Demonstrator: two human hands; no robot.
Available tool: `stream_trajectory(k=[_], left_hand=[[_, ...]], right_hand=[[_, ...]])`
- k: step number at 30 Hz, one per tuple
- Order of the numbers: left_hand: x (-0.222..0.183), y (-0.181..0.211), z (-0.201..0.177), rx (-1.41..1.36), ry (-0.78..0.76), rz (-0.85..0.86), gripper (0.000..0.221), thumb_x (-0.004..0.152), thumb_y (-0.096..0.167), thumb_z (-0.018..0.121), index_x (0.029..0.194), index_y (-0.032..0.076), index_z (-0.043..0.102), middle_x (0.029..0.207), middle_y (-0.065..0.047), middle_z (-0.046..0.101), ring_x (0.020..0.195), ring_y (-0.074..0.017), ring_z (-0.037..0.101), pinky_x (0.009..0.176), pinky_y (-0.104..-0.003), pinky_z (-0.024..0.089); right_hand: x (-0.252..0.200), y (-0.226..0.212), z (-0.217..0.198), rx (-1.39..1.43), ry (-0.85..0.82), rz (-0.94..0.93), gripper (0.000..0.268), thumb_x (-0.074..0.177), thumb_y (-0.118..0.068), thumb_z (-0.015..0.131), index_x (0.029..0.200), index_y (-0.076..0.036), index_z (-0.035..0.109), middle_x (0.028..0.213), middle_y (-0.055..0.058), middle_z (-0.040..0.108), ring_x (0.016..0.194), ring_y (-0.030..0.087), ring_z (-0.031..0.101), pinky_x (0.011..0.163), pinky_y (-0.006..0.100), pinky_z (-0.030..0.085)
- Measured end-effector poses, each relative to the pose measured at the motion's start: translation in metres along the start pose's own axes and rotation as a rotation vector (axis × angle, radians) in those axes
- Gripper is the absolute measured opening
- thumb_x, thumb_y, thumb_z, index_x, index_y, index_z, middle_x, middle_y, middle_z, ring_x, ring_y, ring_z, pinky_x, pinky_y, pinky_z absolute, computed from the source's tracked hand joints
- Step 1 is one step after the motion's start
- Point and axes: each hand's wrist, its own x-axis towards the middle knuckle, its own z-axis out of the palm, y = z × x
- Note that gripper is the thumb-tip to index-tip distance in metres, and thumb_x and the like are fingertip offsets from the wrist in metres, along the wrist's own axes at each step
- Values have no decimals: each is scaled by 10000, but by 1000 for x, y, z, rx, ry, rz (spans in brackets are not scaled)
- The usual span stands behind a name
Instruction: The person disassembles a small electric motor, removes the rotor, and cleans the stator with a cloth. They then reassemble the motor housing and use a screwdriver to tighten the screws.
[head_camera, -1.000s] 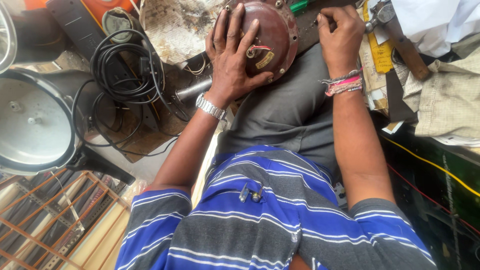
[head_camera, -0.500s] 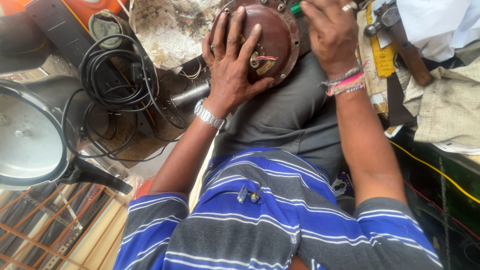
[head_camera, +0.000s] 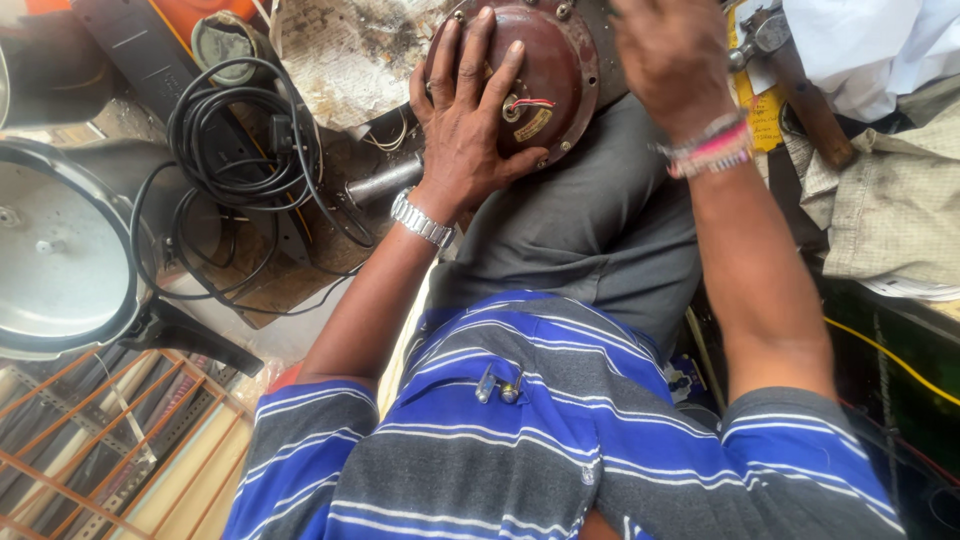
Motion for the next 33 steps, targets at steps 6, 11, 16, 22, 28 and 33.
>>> stream_trajectory(k=[6,11,16,22,28,33], left_hand=[[-1,-1,4,5,32,11,1159,652,551,980,1607,256,393,1714,-108,155,1588,-372,81,1257,-615,75],[-1,0,5,8,36,19,1160,665,539,978,1617,256,379,1720,-108,158,1594,-364,76,1260,-609,70],[-1,-1,5,14,34,14,1163,666,548,975,1613,242,373,1709,-121,163,1583,-369,63,1250,-621,66],[-2,-2,6,14,40,19,1169,657,542,974,1612,240,373,1705,-117,178,1583,-367,67,1240,-630,70],[-1,-3,8,16,75,51,1169,671,551,966,1624,242,365,1711,-117,177,1591,-361,66,1248,-623,80],[1,-3,8,41,39,25,1144,674,580,950,1609,242,385,1699,-130,195,1575,-372,82,1220,-628,98]], right_hand=[[-37,-46,-27,761,334,386,156,1155,13,630,1280,-29,548,1329,157,720,1245,299,737,1034,335,643],[-60,-68,-29,522,261,359,139,1127,-12,660,1219,-8,556,1254,186,724,1163,286,750,979,337,660],[-59,-71,-42,313,198,287,140,1108,27,700,1195,8,591,1203,169,733,1100,292,760,912,349,653],[-46,-74,-55,158,115,187,147,1099,35,726,1173,6,601,1177,154,736,1036,297,753,830,359,614],[-37,-72,-55,136,-35,11,206,1027,73,653,1211,-4,603,1257,157,706,1156,346,729,941,394,612],[-26,-57,-33,399,-16,97,218,1086,10,637,1289,0,558,1251,181,698,1119,363,717,923,417,607]])
